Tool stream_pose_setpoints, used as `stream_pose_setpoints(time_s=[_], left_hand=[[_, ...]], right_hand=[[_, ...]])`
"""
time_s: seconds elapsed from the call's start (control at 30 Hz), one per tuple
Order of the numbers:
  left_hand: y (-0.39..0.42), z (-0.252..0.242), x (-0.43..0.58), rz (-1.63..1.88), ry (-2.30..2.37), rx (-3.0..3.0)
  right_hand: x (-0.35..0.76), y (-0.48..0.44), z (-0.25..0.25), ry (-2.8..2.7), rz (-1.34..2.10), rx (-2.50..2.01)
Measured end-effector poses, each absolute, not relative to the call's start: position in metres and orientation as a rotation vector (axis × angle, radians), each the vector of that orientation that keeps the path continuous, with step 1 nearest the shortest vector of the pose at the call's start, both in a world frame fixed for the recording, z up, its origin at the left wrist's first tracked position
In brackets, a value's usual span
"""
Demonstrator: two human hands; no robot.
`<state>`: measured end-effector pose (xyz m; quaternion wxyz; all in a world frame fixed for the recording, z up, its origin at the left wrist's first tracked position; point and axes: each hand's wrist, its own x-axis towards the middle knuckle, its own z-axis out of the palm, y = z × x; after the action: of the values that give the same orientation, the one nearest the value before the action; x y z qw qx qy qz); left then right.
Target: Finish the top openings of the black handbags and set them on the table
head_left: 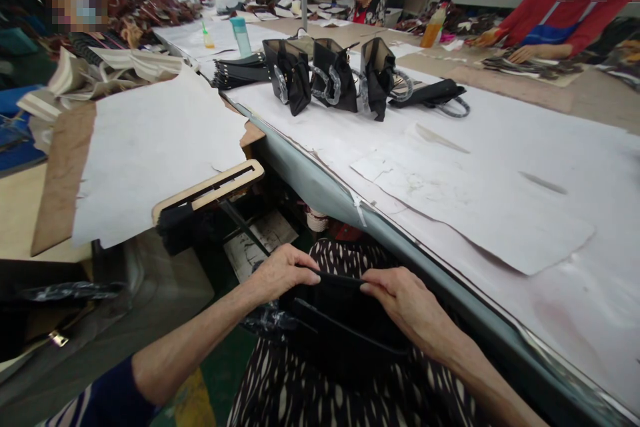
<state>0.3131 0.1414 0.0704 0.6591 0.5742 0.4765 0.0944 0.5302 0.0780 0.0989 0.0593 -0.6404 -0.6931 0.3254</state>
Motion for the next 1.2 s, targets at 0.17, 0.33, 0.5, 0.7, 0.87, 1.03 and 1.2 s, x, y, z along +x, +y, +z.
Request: stream_pose_setpoints(time_s=[0.17, 0.33, 0.5, 0.7, 0.87, 1.03, 1.2], left_hand=[[0.137, 0.071, 0.312, 0.229, 1.097, 1.442], [0.135, 0.07, 0.314, 0.22, 1.088, 1.492], [0.135, 0.071, 0.318, 0.24, 1.043, 1.508], [0.136, 0.071, 0.313, 0.245, 0.974, 1.481], [0.139, 0.078, 0.297, 0.345, 0.916, 1.507], [0.136, 0.082, 0.286, 0.343, 1.076, 1.728], [0.13, 0.078, 0.289, 0.357, 1.032, 1.915]], right_hand=[[0.531, 0.079, 0.1, -2.127, 1.014, -1.932], [0.52, 0.086, 0.105, -2.286, 0.818, -1.977], [0.5, 0.095, 0.103, -2.419, 0.882, -1.766], [0.493, 0.1, 0.092, -2.428, 0.828, -1.741], [0.495, 0.101, 0.093, -2.41, 0.847, -1.783], [0.494, 0.1, 0.093, -2.434, 0.8, -1.803], [0.493, 0.1, 0.093, -2.436, 0.764, -1.811]])
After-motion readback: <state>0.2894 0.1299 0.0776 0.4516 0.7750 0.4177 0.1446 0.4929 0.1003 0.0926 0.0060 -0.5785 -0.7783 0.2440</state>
